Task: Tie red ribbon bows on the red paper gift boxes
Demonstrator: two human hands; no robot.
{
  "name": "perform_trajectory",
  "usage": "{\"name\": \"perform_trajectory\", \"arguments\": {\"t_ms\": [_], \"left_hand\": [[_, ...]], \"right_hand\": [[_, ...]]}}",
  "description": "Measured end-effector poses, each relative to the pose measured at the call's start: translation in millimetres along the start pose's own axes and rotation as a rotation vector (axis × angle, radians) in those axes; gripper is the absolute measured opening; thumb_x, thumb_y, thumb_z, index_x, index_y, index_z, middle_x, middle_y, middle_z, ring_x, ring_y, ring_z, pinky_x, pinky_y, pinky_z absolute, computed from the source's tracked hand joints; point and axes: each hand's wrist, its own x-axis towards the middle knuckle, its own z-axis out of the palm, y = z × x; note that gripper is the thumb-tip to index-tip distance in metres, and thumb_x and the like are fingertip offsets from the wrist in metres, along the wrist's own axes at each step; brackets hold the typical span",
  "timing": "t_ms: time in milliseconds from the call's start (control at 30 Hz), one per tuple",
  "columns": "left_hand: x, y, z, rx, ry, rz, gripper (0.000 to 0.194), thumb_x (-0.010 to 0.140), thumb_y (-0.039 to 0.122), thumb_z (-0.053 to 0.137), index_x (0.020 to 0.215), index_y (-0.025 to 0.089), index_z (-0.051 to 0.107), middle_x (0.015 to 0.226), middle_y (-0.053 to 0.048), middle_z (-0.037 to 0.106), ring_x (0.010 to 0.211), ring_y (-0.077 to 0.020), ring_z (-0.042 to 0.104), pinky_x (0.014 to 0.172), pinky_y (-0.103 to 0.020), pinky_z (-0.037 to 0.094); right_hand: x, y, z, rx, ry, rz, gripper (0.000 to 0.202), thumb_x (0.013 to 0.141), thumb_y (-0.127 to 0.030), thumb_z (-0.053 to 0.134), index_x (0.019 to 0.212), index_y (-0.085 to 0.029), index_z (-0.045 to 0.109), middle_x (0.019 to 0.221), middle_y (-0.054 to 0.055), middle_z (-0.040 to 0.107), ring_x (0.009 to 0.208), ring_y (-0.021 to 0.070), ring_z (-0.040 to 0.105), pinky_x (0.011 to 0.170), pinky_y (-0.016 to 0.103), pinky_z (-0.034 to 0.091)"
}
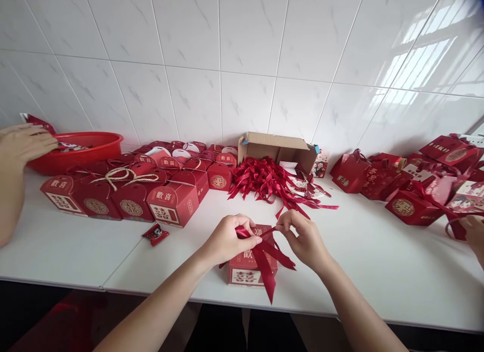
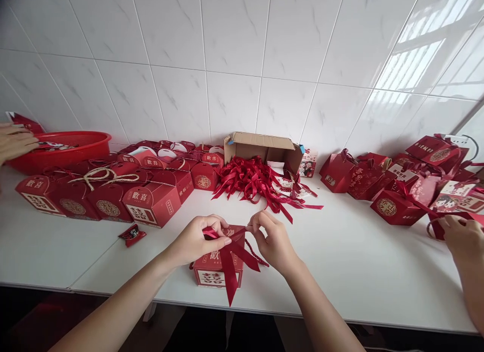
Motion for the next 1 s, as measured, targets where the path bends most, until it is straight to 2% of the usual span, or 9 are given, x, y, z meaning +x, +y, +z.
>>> {"name": "perform_trajectory", "arguments": {"t_ms": [67, 167, 233, 400, 567, 767, 867, 933, 1000], "left_hand": [[-6, -2, -0.5, -0.018, 0.039, 0.074, 0.015, 0.076, 0.032, 0.065, 0.078, 0.020, 0.056, 0.098, -0.005, 0.066, 0.090, -0.0206, 0.063, 0.084, -0.032, 0.049], [-23, -15, -12.1, -0.017, 0.242, 0.147, 0.026, 0.086, 0.037, 0.052, 0.109, 0.025, 0.050, 0.125, -0.007, 0.055, 0.118, -0.0214, 0.051, 0.105, -0.035, 0.037], [-40, -33, -31.4, 0.057, 0.450, 0.105, 0.024, 0.092, 0.037, 0.041, 0.112, 0.026, 0.049, 0.127, -0.006, 0.053, 0.123, -0.0208, 0.047, 0.107, -0.037, 0.035], [-78, -102, -101.4, 0.824, 0.910, -0.089, 0.011, 0.081, 0.034, 0.053, 0.085, 0.024, 0.056, 0.098, -0.006, 0.064, 0.101, -0.0290, 0.058, 0.094, -0.049, 0.043], [-89, -133, -133.1, 0.947, 0.741, -0.481, 0.017, 0.080, 0.042, 0.052, 0.088, 0.029, 0.060, 0.084, -0.002, 0.070, 0.078, -0.0280, 0.061, 0.063, -0.038, 0.047], [-89, -122, -94.2, 0.934, 0.649, -0.307, 0.023, 0.079, 0.043, 0.053, 0.088, 0.026, 0.066, 0.100, -0.009, 0.068, 0.094, -0.0357, 0.061, 0.075, -0.046, 0.047], [-87, -107, -48.5, 0.920, 0.518, -0.055, 0.023, 0.077, 0.045, 0.058, 0.089, 0.027, 0.068, 0.103, -0.010, 0.066, 0.102, -0.0359, 0.058, 0.084, -0.049, 0.045], [-84, -96, -20.2, 0.846, 0.318, 0.078, 0.029, 0.083, 0.038, 0.054, 0.109, 0.034, 0.063, 0.115, -0.005, 0.064, 0.112, -0.0310, 0.055, 0.090, -0.045, 0.046], [-81, -89, -3.8, 0.751, 0.294, 0.122, 0.038, 0.088, 0.030, 0.046, 0.125, 0.033, 0.051, 0.124, -0.005, 0.060, 0.117, -0.0265, 0.053, 0.093, -0.042, 0.046]], "right_hand": [[-7, 3, -4, 0.089, -0.123, 0.068, 0.017, 0.088, -0.033, 0.058, 0.101, -0.024, 0.052, 0.102, 0.008, 0.058, 0.098, 0.0213, 0.059, 0.085, 0.038, 0.050], [-21, 7, -5, 0.246, -0.404, 0.100, 0.110, 0.059, -0.051, 0.081, 0.146, -0.029, 0.017, 0.151, 0.016, 0.022, 0.140, 0.0325, 0.025, 0.109, 0.048, 0.031], [-30, 7, 3, 0.255, -0.531, 0.137, 0.138, 0.046, -0.050, 0.087, 0.150, -0.030, -0.002, 0.157, 0.015, -0.004, 0.145, 0.0355, 0.004, 0.113, 0.050, 0.022], [-44, -13, 26, 0.202, -0.401, 0.268, 0.100, 0.072, -0.028, 0.073, 0.149, -0.032, 0.009, 0.153, 0.013, 0.008, 0.143, 0.0275, 0.020, 0.111, 0.041, 0.030], [-52, -14, 15, 0.194, -0.388, 0.264, 0.097, 0.071, -0.024, 0.073, 0.148, -0.031, 0.014, 0.146, 0.014, 0.019, 0.135, 0.0300, 0.035, 0.104, 0.041, 0.041], [-61, 8, 26, -0.430, 0.307, 0.456, 0.092, 0.085, -0.032, 0.060, 0.150, -0.031, -0.005, 0.155, 0.015, -0.008, 0.142, 0.0404, 0.011, 0.104, 0.063, 0.033], [-59, -9, 59, -0.387, -0.035, 0.179, 0.071, 0.091, -0.027, 0.048, 0.150, -0.033, 0.008, 0.159, 0.008, -0.002, 0.145, 0.0358, 0.007, 0.108, 0.060, 0.030], [-57, -22, 79, -0.285, -0.372, -0.009, 0.075, 0.089, -0.036, 0.052, 0.151, -0.032, 0.009, 0.159, 0.008, 0.008, 0.144, 0.0357, 0.013, 0.110, 0.059, 0.029], [-57, -24, 90, -0.211, -0.578, -0.090, 0.083, 0.086, -0.046, 0.056, 0.151, -0.033, 0.006, 0.156, 0.008, 0.021, 0.142, 0.0340, 0.023, 0.113, 0.057, 0.025]]}}
